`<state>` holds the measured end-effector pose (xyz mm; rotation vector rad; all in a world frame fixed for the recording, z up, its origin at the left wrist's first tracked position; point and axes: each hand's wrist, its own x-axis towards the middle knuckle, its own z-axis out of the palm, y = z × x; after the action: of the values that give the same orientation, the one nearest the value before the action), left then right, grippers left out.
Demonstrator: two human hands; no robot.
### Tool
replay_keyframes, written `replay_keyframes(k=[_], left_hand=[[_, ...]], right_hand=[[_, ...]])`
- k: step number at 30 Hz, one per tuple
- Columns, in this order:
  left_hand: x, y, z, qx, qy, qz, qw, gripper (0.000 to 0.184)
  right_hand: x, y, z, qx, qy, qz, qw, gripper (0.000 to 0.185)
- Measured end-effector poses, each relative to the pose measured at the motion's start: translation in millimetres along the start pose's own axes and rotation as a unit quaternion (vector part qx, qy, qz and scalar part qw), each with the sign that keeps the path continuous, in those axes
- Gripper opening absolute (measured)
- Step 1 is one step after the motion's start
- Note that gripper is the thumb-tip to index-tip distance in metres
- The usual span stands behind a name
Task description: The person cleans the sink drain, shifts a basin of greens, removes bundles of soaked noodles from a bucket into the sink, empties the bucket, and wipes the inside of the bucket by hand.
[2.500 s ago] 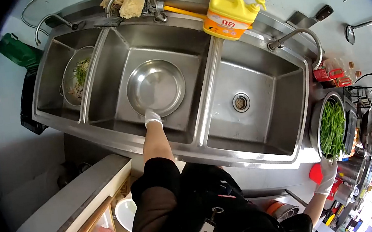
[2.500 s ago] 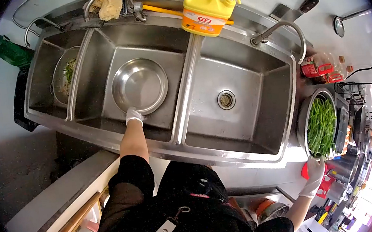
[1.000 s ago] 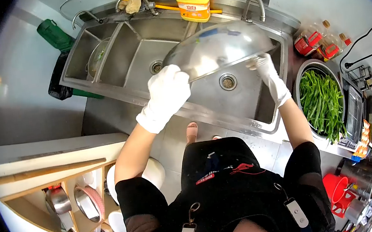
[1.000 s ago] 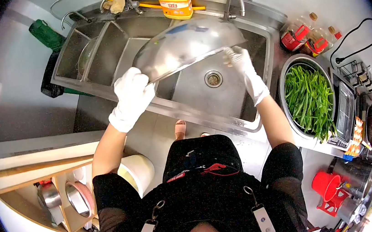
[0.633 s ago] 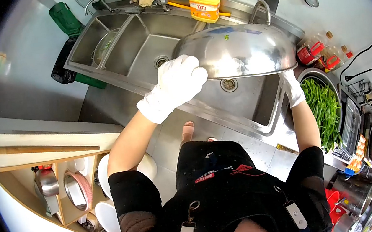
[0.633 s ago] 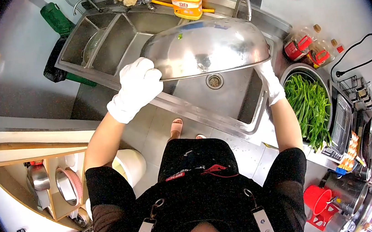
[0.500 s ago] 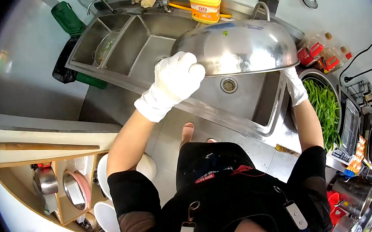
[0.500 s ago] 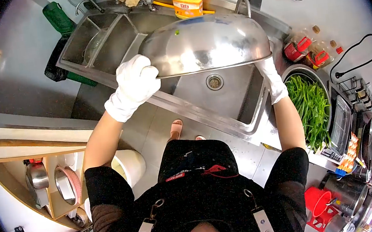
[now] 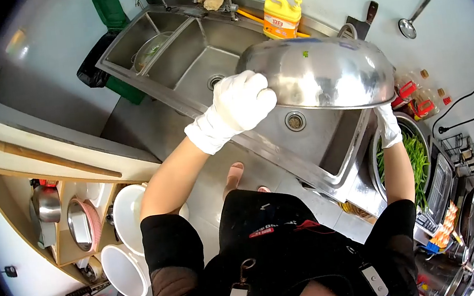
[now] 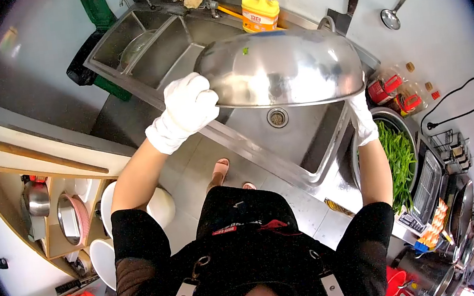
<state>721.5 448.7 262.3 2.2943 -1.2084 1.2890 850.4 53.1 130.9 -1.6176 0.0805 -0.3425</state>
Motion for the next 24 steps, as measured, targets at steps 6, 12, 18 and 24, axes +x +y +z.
replay_keyframes(k=[6, 12, 18, 24], left_hand=[[-21, 0, 5, 0.015, -0.020, -0.003, 1.000, 0.025], [-50, 8, 33, -0.028, 0.059, -0.364, 0.929, 0.058], [-105, 12, 88, -0.017, -0.225, -0.506, 0.833, 0.049], [-119, -13, 80, 0.119, -0.062, -0.302, 0.944, 0.043]], right_hand=[[-5, 21, 2, -0.032, 0.025, -0.099, 0.994, 0.036], [-9, 58, 8, -0.132, 0.042, -0.414, 0.900, 0.036], [-32, 13, 36, -0.164, -0.138, -0.075, 0.974, 0.026], [-46, -79, 54, -0.589, -0.376, -0.106, 0.708, 0.031]])
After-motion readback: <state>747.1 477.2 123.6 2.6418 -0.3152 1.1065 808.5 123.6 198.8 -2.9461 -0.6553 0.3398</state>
